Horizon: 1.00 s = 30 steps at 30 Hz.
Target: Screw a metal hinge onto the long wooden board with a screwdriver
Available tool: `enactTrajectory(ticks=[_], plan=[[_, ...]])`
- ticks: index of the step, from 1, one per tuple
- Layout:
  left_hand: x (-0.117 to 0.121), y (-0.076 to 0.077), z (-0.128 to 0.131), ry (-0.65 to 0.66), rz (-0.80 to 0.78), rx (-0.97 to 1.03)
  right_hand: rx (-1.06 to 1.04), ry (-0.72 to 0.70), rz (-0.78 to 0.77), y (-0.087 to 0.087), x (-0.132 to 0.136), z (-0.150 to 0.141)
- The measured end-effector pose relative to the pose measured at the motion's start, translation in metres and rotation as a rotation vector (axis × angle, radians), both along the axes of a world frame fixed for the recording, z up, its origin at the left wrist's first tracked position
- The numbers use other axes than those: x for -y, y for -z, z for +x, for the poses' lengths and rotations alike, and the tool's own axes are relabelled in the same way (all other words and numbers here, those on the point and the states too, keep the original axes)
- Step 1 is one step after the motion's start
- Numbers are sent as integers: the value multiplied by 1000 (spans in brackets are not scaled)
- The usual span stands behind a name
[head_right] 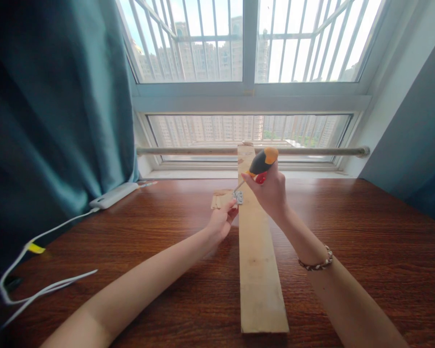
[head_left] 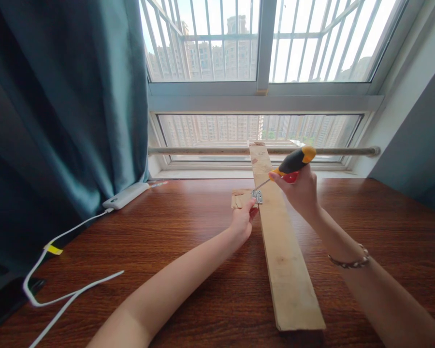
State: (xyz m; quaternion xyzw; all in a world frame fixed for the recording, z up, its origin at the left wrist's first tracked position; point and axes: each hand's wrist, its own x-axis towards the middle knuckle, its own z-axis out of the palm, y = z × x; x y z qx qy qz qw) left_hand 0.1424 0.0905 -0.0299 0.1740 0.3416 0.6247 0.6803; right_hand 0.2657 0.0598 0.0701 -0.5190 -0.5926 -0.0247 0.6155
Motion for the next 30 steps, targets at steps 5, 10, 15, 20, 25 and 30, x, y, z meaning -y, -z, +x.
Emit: enactTrajectory(ticks=[5, 10, 15, 20, 25, 30], plan=[[0, 0, 0, 3, 9, 2, -24, 52, 7, 8, 0, -8], [-2, 1, 0, 6, 10, -1, -141, -144, -59, 8, -2, -8], [0, 1, 0, 17, 27, 21, -198, -117, -11, 9, -3, -3], [1, 1, 0, 20, 20, 35, -104, 4, 51, 1, -10, -17], [0, 2, 0, 6, 6, 54, 8, 141, 80, -9, -28, -35], [0, 2, -1, 2, 18, 46, -199, -80, 160, -6, -47, -34]])
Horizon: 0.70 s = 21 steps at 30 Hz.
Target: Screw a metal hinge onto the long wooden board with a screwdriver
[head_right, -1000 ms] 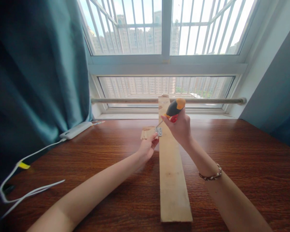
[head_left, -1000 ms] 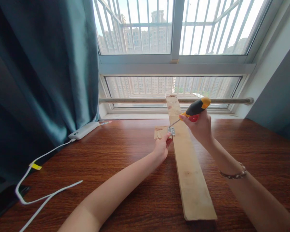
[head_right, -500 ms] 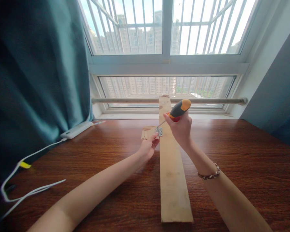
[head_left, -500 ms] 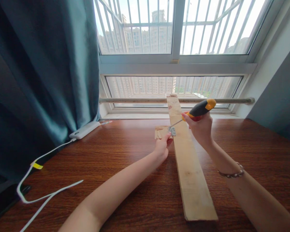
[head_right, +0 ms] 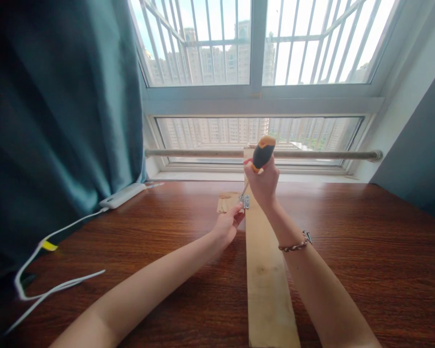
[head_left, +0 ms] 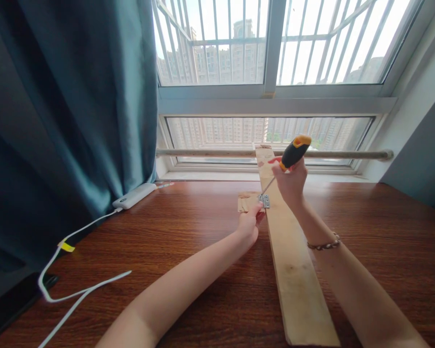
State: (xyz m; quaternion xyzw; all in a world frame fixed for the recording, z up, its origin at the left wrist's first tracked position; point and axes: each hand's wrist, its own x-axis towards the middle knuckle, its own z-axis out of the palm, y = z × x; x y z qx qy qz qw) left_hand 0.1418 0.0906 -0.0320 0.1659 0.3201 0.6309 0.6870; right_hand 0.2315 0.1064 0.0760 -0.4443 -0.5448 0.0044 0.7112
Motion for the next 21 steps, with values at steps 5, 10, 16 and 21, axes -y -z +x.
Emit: enactTrajectory(ticks=[5, 10, 16, 21], plan=[[-2, 2, 0, -9, 11, -2, -243, -389, 64, 6, -14, 6], [-4, 4, -1, -8, 1, -12, -170, -643, -24, 4, -16, 16], [-4, 5, -1, 5, 26, 1, 39, -770, -229, -9, -1, 35], [-4, 4, 0, 10, 35, 10, 143, -454, -214, -7, 6, 31]])
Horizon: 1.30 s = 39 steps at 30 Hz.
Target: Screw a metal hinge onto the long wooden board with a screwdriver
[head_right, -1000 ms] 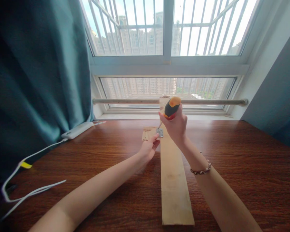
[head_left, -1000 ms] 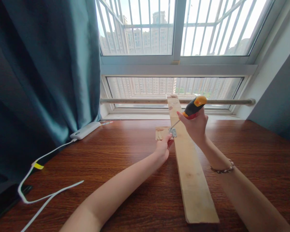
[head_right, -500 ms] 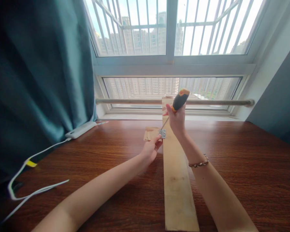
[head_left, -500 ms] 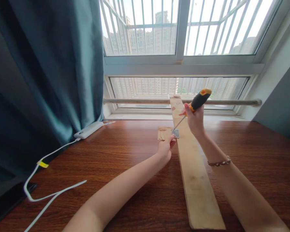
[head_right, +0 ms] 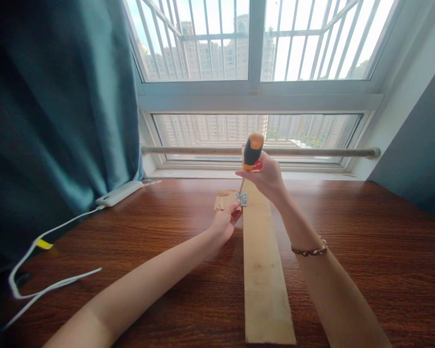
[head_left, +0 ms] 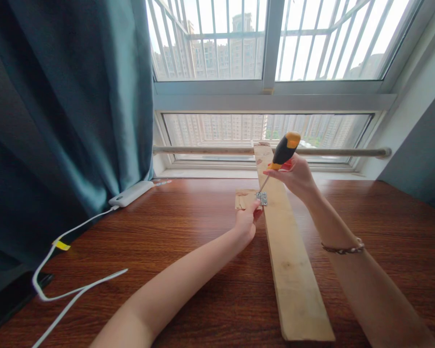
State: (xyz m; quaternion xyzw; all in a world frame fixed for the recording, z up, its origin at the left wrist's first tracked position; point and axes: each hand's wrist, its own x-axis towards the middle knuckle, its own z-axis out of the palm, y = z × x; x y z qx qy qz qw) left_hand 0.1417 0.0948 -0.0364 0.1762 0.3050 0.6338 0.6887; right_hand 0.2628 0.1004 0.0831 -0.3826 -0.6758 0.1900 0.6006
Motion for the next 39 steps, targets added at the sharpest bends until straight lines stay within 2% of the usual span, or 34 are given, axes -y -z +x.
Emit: enactTrajectory(ticks=[3, 6, 8, 9, 11, 14, 17, 20, 22, 25, 28, 30, 34, 36, 39], plan=[[0, -1, 0, 0, -13, -8, 86, 274, 71, 5, 3, -10], [0, -1, -1, -5, -19, -17, 117, 489, 115, 9, 4, -17], [0, -1, -1, -7, -19, -23, 95, 571, 111, 10, 4, -19], [-1, 0, -1, -9, -19, -24, 70, 561, 93, 10, 3, -19], [-1, 0, -1, -11, -18, -28, 2, 423, 26, 9, 2, -18], [0, -1, -1, 13, -11, -35, -59, 85, -143, 3, 5, -12], [0, -1, -1, 52, 8, -40, -61, -153, -318, -8, 14, 0], [0, -1, -1, 76, 21, -65, -58, -309, -437, -17, 24, 11], [0, -1, -2, 84, 23, -77, -42, -335, -460, -21, 28, 15], [0, -2, -2, 82, 29, -72, 54, -222, -416, -21, 29, 11], [0, -3, -1, 73, 27, -56, 150, -55, -272, -14, 24, 0], [0, -3, -1, 69, 19, -49, 125, 15, -196, -8, 19, -6], [-1, -3, -1, 56, -3, -50, -22, 113, -170, 3, 10, -15], [-1, -3, -1, 47, -2, -44, -59, 219, -162, 5, 9, -16], [-1, -3, -2, 40, 13, -35, 16, 459, -88, 6, 10, -15]])
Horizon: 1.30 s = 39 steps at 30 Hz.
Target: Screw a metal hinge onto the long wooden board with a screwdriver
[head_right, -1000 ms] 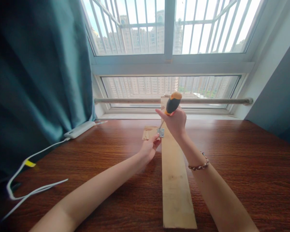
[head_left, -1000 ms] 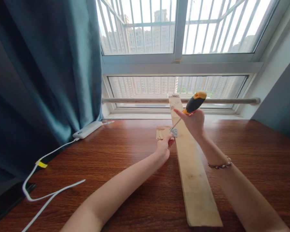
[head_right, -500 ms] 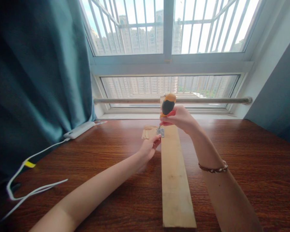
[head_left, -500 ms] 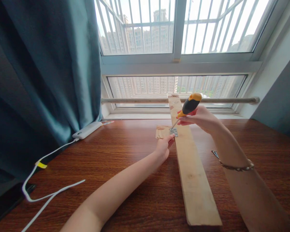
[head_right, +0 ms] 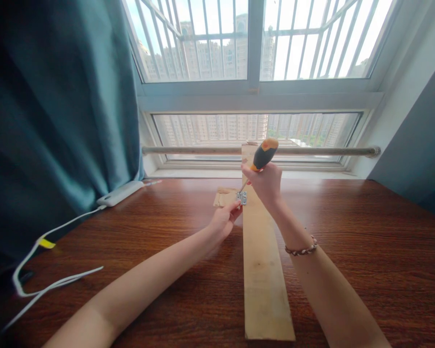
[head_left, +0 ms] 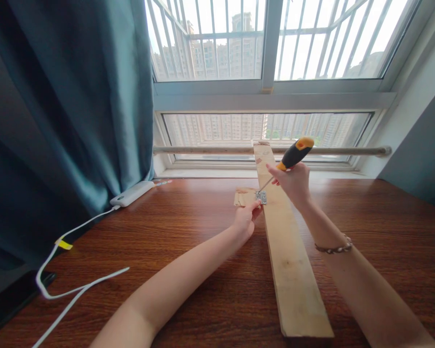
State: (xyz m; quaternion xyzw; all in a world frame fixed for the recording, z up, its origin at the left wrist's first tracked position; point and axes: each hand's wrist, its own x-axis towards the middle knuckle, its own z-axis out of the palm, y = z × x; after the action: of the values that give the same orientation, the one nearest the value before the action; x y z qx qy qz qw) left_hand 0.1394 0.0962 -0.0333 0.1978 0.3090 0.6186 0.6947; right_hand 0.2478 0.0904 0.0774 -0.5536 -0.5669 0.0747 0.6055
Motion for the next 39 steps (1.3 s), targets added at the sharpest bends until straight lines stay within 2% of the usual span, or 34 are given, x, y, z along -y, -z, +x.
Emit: enactTrajectory(ticks=[2, 4, 11, 16, 19, 26, 29, 32, 37, 39], plan=[[0, 1, -1, 1, 8, 0, 105, 147, 54, 0, 2, 0], [0, 1, -1, 3, 10, -6, 156, 194, 80, 1, 2, -1], [0, 1, -2, 40, 19, -25, -95, -231, -25, -3, -5, 7], [-1, -1, -1, 28, 8, -8, -122, -486, -63, -13, 2, 17], [-1, 0, -1, 32, 10, -13, -118, -592, -89, -17, 6, 21], [0, 1, -2, 33, 22, 0, -159, -729, -214, -23, 9, 33], [1, 1, -2, 40, 19, 3, -162, -665, -227, -22, 10, 31], [1, 0, -1, 37, -2, 2, -28, -506, -146, -16, 8, 19], [0, 0, -1, 23, -34, -6, 241, 95, 69, -6, 2, 6], [0, 1, -1, 24, -33, -13, 247, 183, 75, -5, 0, 8]])
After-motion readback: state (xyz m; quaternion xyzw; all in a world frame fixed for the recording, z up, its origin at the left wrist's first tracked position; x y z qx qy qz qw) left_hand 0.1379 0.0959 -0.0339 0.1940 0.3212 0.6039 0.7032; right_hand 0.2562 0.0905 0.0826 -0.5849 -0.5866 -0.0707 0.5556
